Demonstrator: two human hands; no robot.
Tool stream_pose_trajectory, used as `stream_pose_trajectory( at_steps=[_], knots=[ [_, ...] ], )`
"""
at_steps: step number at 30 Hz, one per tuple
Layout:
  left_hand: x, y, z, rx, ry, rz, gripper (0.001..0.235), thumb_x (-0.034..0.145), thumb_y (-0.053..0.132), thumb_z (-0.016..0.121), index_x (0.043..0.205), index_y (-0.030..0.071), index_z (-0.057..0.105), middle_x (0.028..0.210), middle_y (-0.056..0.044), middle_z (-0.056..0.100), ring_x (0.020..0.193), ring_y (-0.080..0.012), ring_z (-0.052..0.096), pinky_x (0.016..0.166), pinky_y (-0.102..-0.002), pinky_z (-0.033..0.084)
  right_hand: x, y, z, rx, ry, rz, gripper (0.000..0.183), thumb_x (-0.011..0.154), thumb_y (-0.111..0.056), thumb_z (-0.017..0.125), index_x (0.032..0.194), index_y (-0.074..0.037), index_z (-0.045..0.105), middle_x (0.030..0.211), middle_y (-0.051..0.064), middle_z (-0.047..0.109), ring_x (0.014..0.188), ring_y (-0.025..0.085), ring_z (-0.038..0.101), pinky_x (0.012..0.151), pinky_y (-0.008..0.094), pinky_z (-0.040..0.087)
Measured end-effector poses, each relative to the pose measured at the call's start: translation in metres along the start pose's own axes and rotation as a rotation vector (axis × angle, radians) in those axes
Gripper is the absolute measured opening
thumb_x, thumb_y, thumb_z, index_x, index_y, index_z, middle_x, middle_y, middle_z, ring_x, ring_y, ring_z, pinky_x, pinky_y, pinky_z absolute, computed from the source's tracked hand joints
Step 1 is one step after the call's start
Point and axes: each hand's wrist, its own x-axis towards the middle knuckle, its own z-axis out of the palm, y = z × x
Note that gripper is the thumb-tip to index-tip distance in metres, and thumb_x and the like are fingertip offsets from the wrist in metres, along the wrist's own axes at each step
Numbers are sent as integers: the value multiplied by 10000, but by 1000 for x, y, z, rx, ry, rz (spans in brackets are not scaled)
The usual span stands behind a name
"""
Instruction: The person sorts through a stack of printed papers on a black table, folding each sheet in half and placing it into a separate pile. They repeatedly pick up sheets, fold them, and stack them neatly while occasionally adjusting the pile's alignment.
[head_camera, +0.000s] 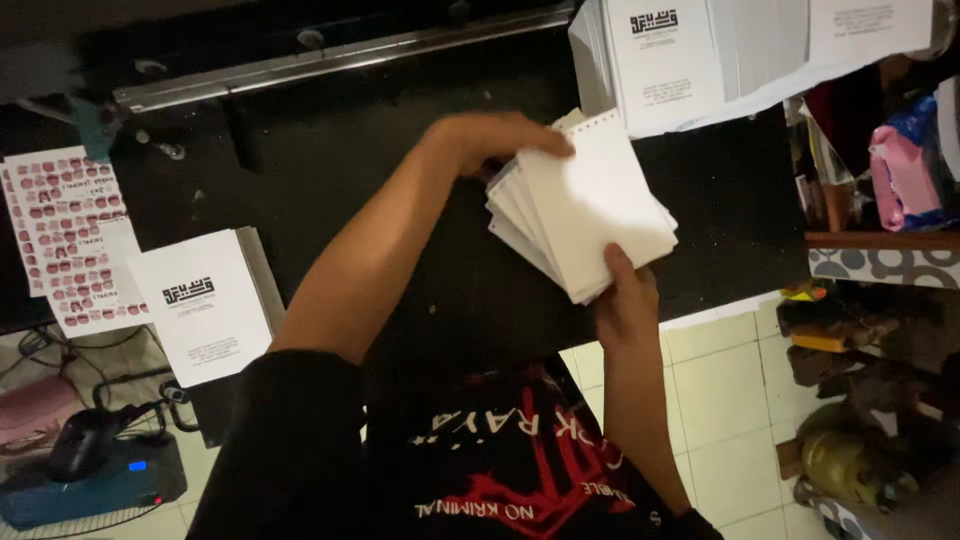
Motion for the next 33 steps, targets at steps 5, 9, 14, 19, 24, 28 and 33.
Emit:
stream_pose_trajectory(
  at_steps=[5,9,14,19,24,28,33],
  knots=[
    [21,-40,-9,8,38,85,879,580,537,841,1213,-28,612,1093,-175,627,1008,-325,648,720,-468,578,-8,2,-13,-55,-71,-34,534,844,-159,739,1254,52,470,1089,150,588,1036,284,618,931,462,507],
    [-39,-28,10,110,158,166,1164,646,566,815,1457,-93,303,1460,-343,370,1364,-484,365,1091,-583,374,-13,-2,-15,-19,-153,-53,601,787,-96,728,1298,29,436,1078,166,580,1005,335,630,889,519,521],
    [-36,-69,15,-4,127,245,1026,592,507,895,1333,-21,420,1331,-304,490,1264,-448,492,1014,-550,471,-3,10,-44,-110,-250,-42,651,722,-65,749,1306,-5,466,1108,171,619,1035,338,639,877,528,532],
    [-53,-84,25,-12,142,274,1008,584,439,929,1327,0,409,1291,-278,532,1230,-445,523,996,-564,470,11,32,-73,-300,-352,-145,739,659,-51,823,1313,22,484,1152,179,617,1073,282,583,912,499,506],
    [-49,-103,23,31,110,517,988,582,364,921,1327,45,354,1302,-272,504,1251,-432,460,1040,-570,365,30,60,-98,-237,-448,-225,946,543,14,872,1385,-64,446,1245,135,590,1141,269,538,1044,512,416],
    [-47,-130,28,10,143,593,1107,523,351,972,1400,118,337,1305,-189,520,1225,-321,471,1038,-494,370,9,16,-57,-183,-522,-278,1143,488,27,874,1466,-71,291,1266,169,545,1185,321,515,1078,541,388],
    [-53,-147,40,39,162,919,1291,513,436,987,1481,65,218,1527,-165,208,1417,-300,184,1188,-534,113,11,23,-65,-326,-673,-542,1377,405,-220,968,1438,-26,79,1248,195,508,1184,331,519,1088,510,382]
  ],
)
